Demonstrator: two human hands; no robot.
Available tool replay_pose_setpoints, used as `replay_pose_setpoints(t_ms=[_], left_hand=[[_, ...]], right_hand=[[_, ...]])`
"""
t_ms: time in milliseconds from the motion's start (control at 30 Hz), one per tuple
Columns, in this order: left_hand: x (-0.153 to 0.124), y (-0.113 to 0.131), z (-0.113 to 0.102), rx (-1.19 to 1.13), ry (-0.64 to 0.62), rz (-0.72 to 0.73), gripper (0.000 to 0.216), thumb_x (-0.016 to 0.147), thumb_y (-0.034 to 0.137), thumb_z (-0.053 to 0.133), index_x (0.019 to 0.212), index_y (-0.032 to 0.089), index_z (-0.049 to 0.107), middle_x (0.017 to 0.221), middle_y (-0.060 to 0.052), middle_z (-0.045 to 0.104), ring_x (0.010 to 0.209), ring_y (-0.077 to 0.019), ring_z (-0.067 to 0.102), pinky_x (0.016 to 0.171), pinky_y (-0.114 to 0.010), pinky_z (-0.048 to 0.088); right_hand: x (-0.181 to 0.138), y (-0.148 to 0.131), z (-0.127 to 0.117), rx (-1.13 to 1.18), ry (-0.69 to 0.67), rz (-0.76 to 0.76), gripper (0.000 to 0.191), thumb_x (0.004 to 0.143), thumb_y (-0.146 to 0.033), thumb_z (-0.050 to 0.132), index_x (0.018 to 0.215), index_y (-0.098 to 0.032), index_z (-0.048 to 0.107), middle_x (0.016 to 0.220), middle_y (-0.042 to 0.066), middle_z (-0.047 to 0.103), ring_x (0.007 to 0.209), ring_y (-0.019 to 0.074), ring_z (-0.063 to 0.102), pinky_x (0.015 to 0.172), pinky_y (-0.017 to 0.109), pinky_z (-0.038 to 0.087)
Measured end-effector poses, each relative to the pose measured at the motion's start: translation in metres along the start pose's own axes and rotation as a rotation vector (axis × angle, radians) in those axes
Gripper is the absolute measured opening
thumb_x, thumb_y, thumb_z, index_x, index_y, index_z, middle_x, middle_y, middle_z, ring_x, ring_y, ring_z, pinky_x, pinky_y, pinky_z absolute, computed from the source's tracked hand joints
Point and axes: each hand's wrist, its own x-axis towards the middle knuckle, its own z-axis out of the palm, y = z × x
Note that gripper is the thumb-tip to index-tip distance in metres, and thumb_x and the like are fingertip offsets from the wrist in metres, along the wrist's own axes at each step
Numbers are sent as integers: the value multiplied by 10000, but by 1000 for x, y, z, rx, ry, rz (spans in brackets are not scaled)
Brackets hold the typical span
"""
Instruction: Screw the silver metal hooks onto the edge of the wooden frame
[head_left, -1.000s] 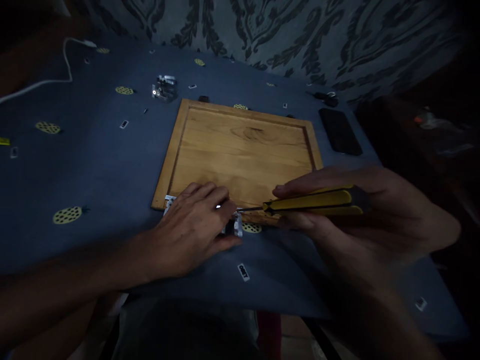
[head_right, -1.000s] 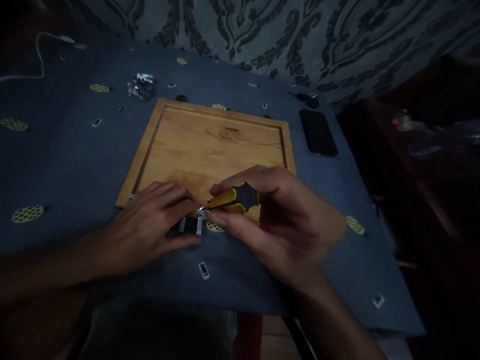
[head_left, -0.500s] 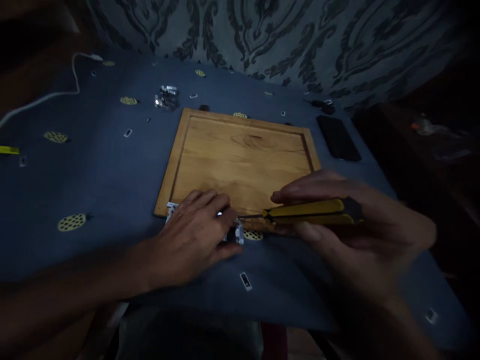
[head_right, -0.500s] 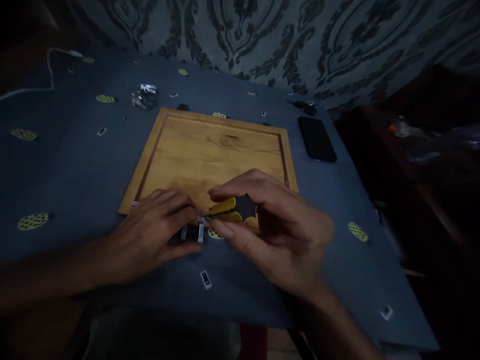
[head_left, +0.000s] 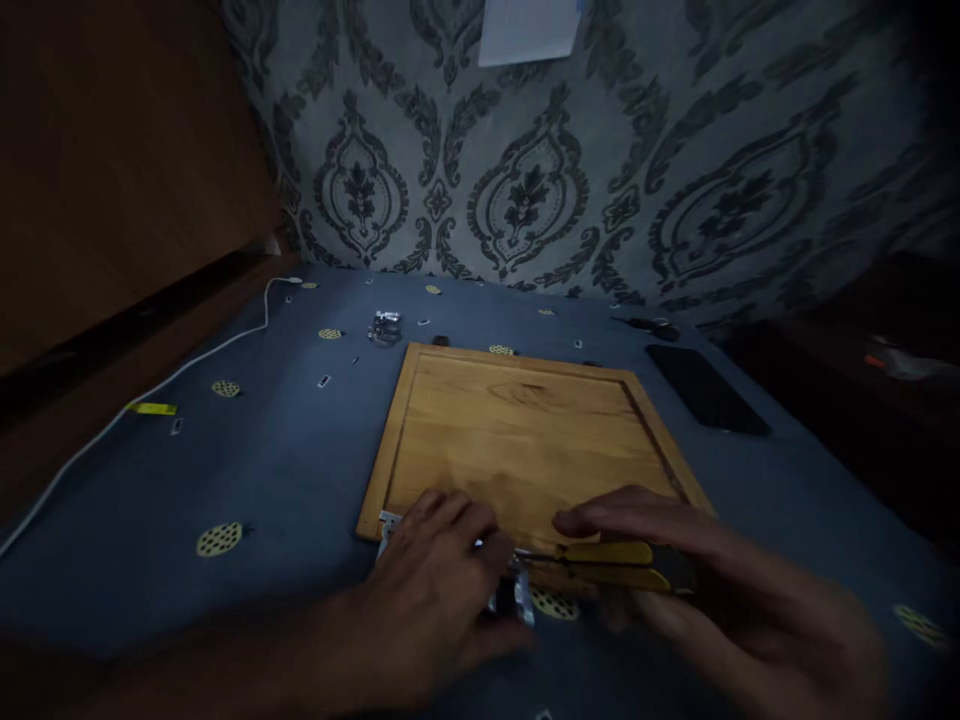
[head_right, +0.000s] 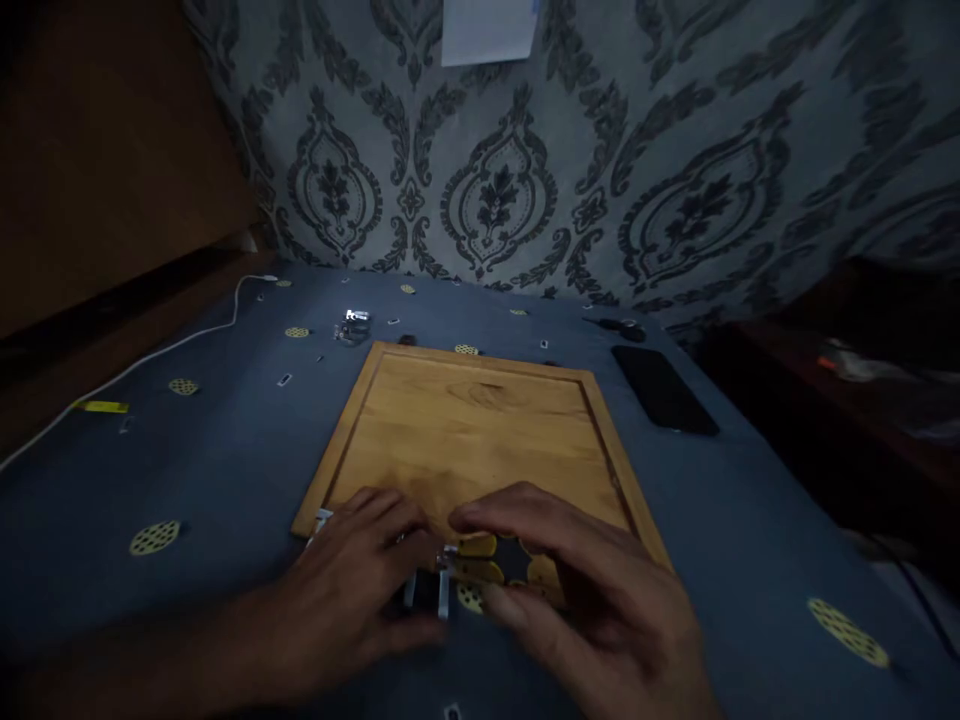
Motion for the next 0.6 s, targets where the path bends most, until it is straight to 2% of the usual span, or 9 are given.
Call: replay_pose_setpoints(t_ms=[167,233,367,600], left_hand=[[0,-4,4,11,41,34,427,864,469,808,1146,190,648,1132,-61,654,1102,-275,618,1006,-480,521],[-2,-5,5,19,78,71,419,867,468,806,1137,191,645,1121,-57,652,1092,-268,619,990,-463,525],[-4,-6,3,73,100,119,379,892,447,778,1107,158,659,1099,-77,655,1074,-286,618,945,-469,526],[-3,-7,-1,77,101,144,365,889,426,783,1081,136,668,1048,-71,649,1006,-274,618,892,-442,515]], right_hand=[[-3,-1,2,94,2,52,192,865,-307,813,1052,-353,817,924,23,830,763,208,798,467,194,613],[-3,-2,3,151,-1,78,209,871,-274,811,1066,-348,813,949,17,826,697,181,781,422,181,587],[-5,-6,7,223,32,127,253,863,-206,826,1083,-329,806,972,-7,819,504,94,681,476,191,616],[-9,-10,11,153,88,184,281,855,-199,836,1113,-307,803,992,8,822,511,111,678,464,250,617]])
